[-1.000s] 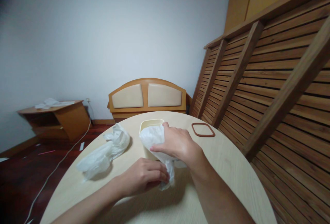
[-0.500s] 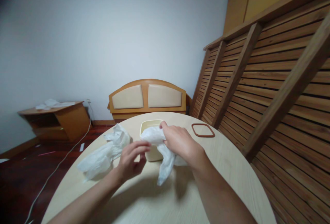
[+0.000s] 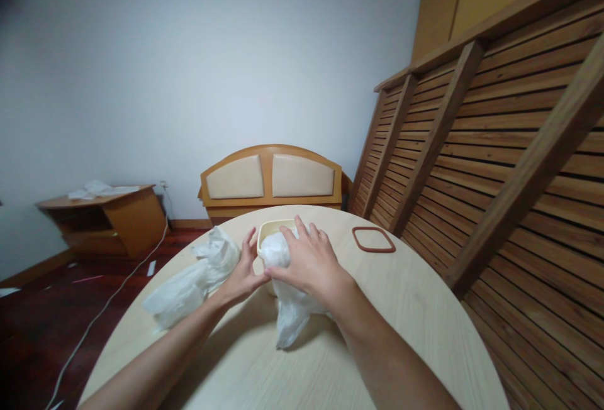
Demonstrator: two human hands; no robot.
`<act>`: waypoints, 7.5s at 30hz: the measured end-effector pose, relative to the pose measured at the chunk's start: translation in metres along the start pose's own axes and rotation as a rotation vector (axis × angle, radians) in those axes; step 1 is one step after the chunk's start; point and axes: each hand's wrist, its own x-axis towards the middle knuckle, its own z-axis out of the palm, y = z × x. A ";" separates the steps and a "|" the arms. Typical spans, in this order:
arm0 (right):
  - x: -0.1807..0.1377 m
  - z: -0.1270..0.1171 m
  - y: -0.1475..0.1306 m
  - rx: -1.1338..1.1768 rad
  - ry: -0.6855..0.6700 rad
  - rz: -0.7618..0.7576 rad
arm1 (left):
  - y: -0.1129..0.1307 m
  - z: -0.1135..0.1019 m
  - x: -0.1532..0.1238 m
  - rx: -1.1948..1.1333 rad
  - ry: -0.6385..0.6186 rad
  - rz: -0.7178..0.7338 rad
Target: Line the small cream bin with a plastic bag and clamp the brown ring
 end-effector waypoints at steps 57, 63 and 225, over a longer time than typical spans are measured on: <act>-0.005 -0.031 0.056 0.203 -0.273 -0.145 | 0.045 0.001 -0.014 0.683 -0.016 0.496; -0.007 -0.034 0.059 0.146 -0.242 -0.133 | 0.040 0.003 -0.014 0.652 0.020 0.442; 0.012 0.013 0.073 0.052 -0.354 -0.112 | 0.088 0.030 0.011 1.024 -0.769 -0.215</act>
